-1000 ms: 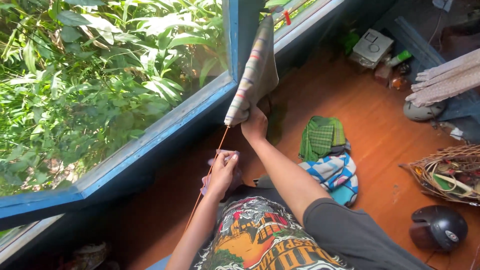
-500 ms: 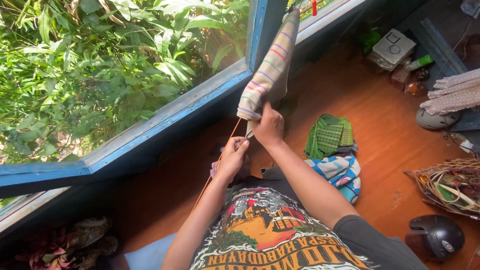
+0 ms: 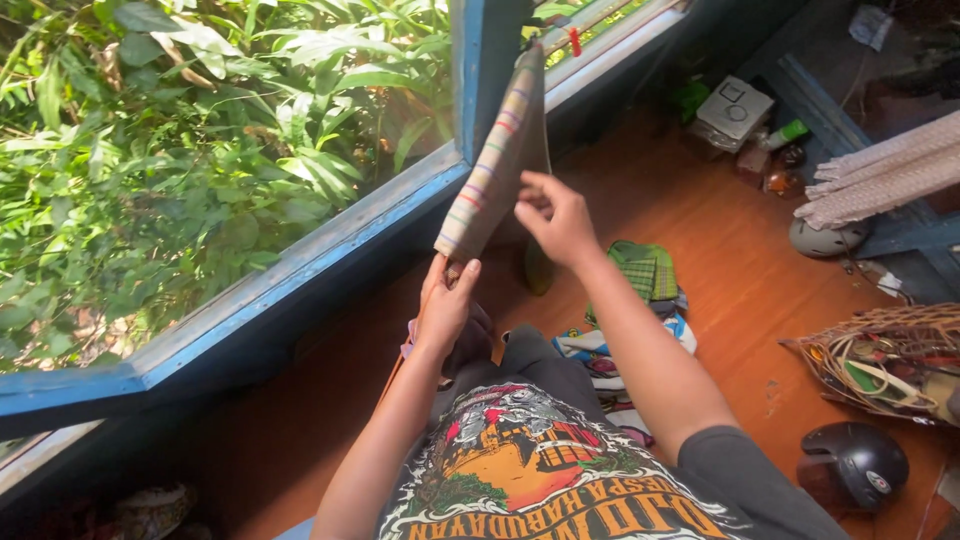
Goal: Folding various cloths and hanging them on a line.
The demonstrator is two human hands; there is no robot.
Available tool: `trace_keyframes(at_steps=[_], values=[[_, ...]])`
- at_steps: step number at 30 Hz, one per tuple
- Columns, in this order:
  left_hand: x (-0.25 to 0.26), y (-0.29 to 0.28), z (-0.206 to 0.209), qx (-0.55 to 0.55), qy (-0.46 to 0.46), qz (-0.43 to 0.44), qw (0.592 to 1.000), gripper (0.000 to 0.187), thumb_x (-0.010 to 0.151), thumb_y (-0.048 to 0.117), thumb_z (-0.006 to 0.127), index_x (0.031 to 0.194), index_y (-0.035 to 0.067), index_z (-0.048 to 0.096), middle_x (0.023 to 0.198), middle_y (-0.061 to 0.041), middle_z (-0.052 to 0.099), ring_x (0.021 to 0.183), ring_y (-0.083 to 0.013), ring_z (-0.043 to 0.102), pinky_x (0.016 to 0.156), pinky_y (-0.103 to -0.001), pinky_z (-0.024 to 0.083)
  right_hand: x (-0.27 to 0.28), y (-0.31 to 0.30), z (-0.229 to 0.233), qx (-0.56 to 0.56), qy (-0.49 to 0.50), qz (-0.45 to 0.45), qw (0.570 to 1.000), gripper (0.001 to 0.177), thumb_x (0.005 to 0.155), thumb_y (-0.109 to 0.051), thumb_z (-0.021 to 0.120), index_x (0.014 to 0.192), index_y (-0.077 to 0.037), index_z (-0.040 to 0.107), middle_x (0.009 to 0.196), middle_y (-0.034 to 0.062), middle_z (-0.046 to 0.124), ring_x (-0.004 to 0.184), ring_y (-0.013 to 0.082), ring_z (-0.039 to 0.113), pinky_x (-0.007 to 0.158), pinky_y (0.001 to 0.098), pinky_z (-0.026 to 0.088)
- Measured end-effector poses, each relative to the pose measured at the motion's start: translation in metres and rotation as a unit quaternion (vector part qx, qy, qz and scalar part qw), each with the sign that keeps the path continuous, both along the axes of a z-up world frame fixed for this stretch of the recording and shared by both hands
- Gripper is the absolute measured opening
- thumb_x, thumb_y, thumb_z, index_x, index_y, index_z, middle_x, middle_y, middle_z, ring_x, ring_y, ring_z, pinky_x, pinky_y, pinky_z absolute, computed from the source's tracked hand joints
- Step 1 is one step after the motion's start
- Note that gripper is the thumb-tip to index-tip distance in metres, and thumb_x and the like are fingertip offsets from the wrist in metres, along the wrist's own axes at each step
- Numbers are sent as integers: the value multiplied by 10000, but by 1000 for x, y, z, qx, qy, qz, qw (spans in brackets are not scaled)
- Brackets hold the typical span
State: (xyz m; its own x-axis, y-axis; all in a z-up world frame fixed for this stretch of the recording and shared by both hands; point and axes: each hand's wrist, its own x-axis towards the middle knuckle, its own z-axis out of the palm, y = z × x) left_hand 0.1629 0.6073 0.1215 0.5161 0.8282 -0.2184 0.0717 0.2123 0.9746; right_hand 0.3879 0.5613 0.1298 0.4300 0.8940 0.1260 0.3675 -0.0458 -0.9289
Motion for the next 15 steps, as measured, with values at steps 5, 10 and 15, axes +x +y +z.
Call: trace_keyframes(at_steps=[5,10,15], values=[[20,-3,-4,-26,34,62,997,474,963,310,685,1330,17,622,1161,-61,710,1004,-125,616,899,-276,489,69,35,18,44,-10,-59,997,442,953,-178,703,1368,-43,630,1178,113,751,1057,185,738,835,296,583],[32,-11,-47,-68,-59,136,987,338,1042,283,632,1226,2,663,941,28,640,780,-33,523,684,-215,423,120,83,-4,140,-179,-58,972,510,977,-149,746,1416,31,560,1282,202,656,1148,282,633,892,367,533],[55,-24,-26,-93,-97,229,964,224,1040,247,591,1100,49,678,726,77,563,571,-12,430,504,-211,350,154,115,4,78,85,59,991,347,1024,-181,650,1328,-19,616,1183,61,726,1091,154,689,936,309,551]])
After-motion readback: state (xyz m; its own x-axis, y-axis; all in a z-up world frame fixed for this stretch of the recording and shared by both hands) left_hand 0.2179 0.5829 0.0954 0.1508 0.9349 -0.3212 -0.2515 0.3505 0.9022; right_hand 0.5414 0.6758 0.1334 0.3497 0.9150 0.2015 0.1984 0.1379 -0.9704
